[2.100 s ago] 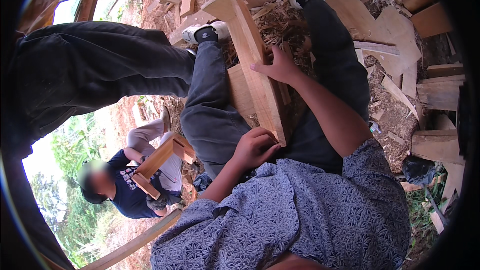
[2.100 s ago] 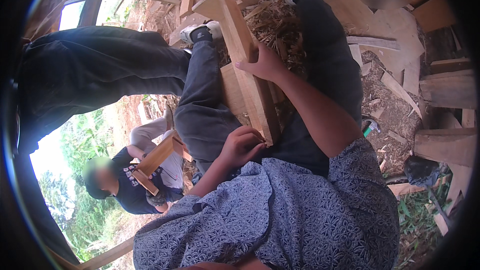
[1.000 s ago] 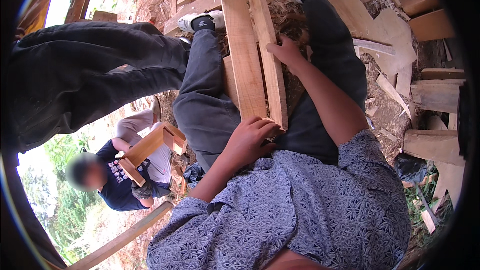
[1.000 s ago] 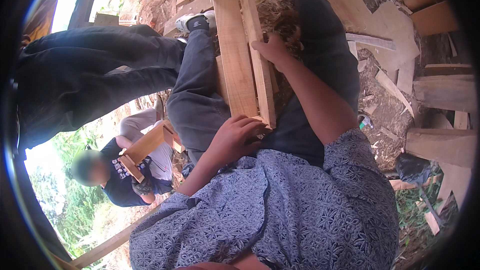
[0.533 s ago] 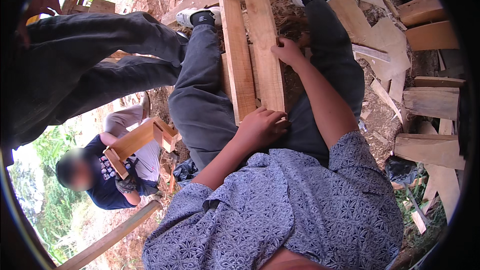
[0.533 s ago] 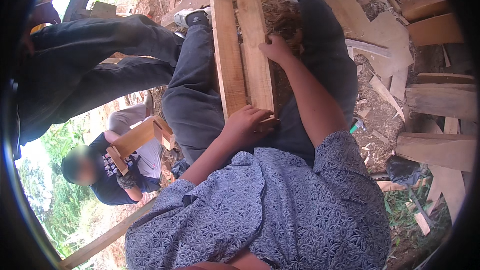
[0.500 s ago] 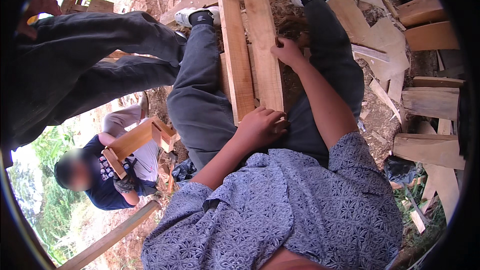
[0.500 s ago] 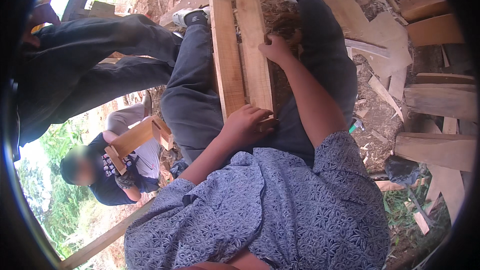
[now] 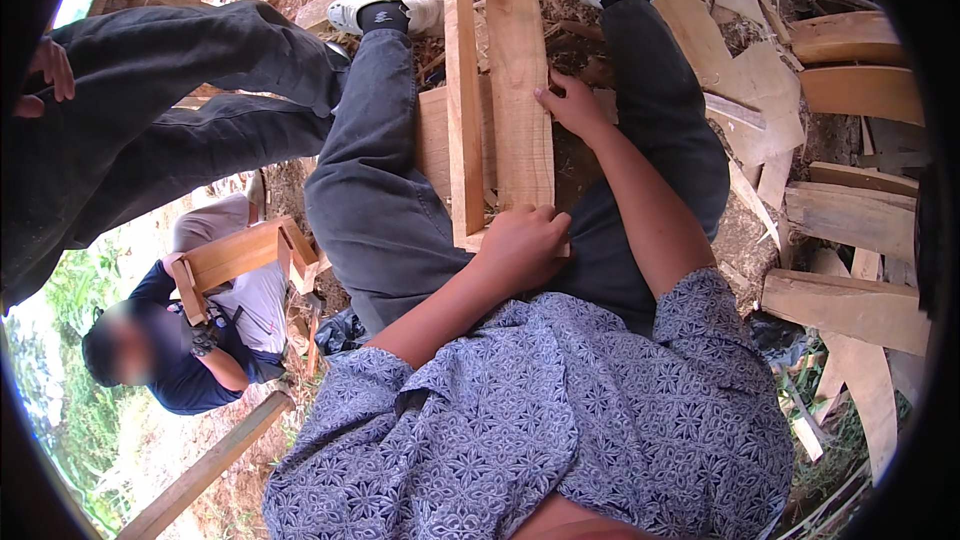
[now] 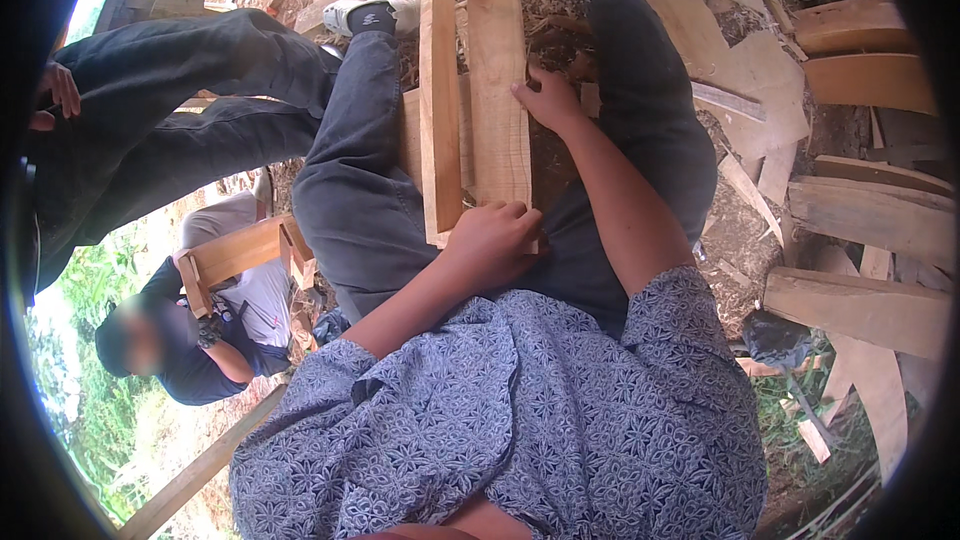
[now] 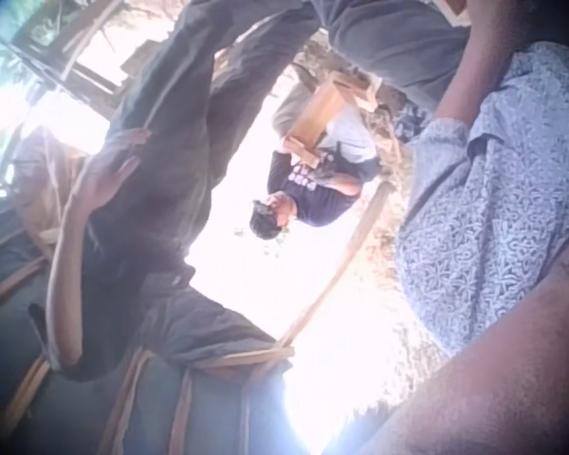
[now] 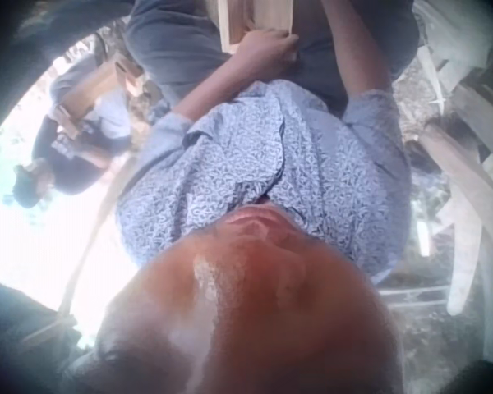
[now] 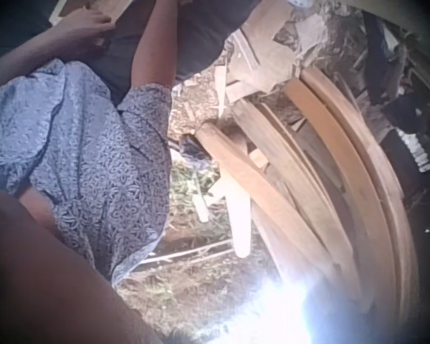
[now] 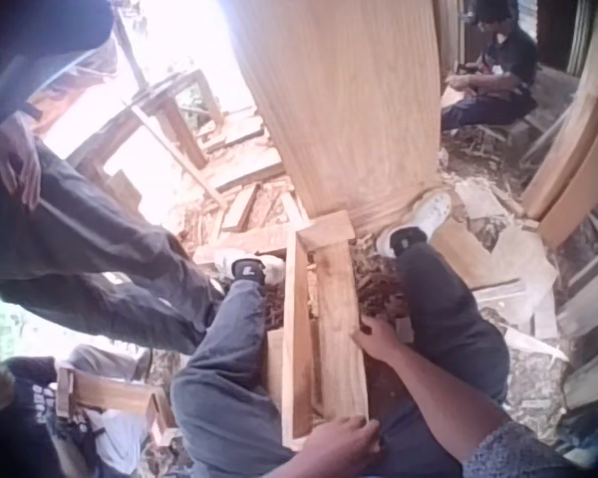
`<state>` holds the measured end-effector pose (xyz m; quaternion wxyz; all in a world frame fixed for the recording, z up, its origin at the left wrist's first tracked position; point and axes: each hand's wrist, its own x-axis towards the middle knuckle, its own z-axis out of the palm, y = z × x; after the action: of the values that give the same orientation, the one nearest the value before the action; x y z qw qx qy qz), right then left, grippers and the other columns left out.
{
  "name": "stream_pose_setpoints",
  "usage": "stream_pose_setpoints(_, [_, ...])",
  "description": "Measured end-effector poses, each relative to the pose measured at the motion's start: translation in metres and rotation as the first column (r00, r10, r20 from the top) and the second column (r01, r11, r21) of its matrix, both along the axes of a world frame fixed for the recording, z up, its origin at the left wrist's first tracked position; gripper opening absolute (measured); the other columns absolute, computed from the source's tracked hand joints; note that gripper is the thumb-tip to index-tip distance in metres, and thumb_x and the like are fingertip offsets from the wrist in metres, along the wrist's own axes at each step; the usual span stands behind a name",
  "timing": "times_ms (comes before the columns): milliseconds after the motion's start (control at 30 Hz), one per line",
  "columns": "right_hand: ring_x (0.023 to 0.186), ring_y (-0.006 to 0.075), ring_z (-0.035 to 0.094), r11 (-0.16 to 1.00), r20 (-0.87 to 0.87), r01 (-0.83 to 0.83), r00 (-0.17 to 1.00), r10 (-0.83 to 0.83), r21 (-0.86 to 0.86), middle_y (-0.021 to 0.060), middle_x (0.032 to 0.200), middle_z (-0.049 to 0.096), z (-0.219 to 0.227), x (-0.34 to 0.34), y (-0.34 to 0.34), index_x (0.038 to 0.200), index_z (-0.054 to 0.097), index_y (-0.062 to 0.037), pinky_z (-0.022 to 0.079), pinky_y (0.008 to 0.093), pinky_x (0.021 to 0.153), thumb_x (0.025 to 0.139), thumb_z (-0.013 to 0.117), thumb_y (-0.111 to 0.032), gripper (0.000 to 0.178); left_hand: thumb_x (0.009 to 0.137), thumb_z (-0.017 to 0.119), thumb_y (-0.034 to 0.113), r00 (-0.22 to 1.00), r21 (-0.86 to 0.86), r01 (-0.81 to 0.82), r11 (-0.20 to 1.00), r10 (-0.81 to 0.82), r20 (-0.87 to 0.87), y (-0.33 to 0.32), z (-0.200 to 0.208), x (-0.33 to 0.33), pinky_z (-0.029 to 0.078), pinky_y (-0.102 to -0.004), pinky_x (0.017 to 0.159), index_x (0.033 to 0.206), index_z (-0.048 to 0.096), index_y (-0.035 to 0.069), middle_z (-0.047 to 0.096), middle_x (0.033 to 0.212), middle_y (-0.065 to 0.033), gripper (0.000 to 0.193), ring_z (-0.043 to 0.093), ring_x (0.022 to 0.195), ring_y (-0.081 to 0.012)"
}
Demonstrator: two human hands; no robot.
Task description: The person sits on the ground and assembles a wooden frame by hammering nails into the joints. They use a hammer to secure the pieces together and occasionally adjust the frame's position on their lap.
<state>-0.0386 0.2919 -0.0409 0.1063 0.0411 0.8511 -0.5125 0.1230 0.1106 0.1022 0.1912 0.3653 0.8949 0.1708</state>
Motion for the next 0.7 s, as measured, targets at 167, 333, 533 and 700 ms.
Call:
stream_pose_setpoints(167, [0.087,0.0173,0.071,0.997,-0.03,0.039,0.999,-0.037,0.07,0.014,0.115,0.072,-0.023,-0.002,0.004,0.145,0.056,-0.0055,0.055,0.0339,0.08,0.096,0.071,-0.034,0.059,0.081,0.073,0.027,1.0,-0.092,0.014,0.996,-0.013,0.009,0.012,0.004,-0.004,0.057,-0.0449,0.069,0.1,0.064,0.007,0.067,0.096,-0.0133,0.03,0.071,0.088,-0.0317])
stream_pose_setpoints(333, [0.096,0.0236,0.069,0.997,-0.045,0.053,0.998,-0.05,0.055,0.018,0.115,0.071,-0.017,-0.001,0.0,0.144,0.058,-0.0047,0.054,0.0361,0.085,0.093,0.071,-0.038,0.062,0.081,0.075,0.03,1.0,-0.078,0.019,0.997,-0.018,0.008,0.01,0.0,-0.003,0.057,-0.0442,0.07,0.103,0.063,0.007,0.067,0.097,-0.0127,0.035,0.07,0.088,-0.0317])
stream_pose_setpoints(533, [0.114,0.0378,0.067,0.997,0.0,0.03,1.0,-0.03,-0.077,0.027,0.122,0.069,-0.035,-0.01,0.005,0.137,0.062,-0.0023,0.051,0.043,0.099,0.088,0.073,-0.043,0.065,0.085,0.076,0.043,0.983,0.24,-0.072,0.968,0.109,-0.145,-0.007,0.039,-0.016,0.047,-0.047,0.102,0.123,0.062,0.005,0.061,0.122,-0.0188,0.056,0.059,0.118,-0.0376])
stream_pose_setpoints(700, [0.114,0.0361,0.068,0.986,0.054,0.043,0.998,-0.034,-0.163,0.0273,0.123,0.069,-0.03,-0.009,0.005,0.137,0.062,0.0,0.051,0.0432,0.099,0.087,0.074,-0.043,0.067,0.085,0.078,0.048,0.773,0.505,-0.403,0.763,0.579,-0.258,-0.056,0.012,-0.061,0.037,-0.0472,0.116,0.14,0.052,0.001,0.052,0.14,-0.0251,0.077,0.046,0.139,-0.0383])
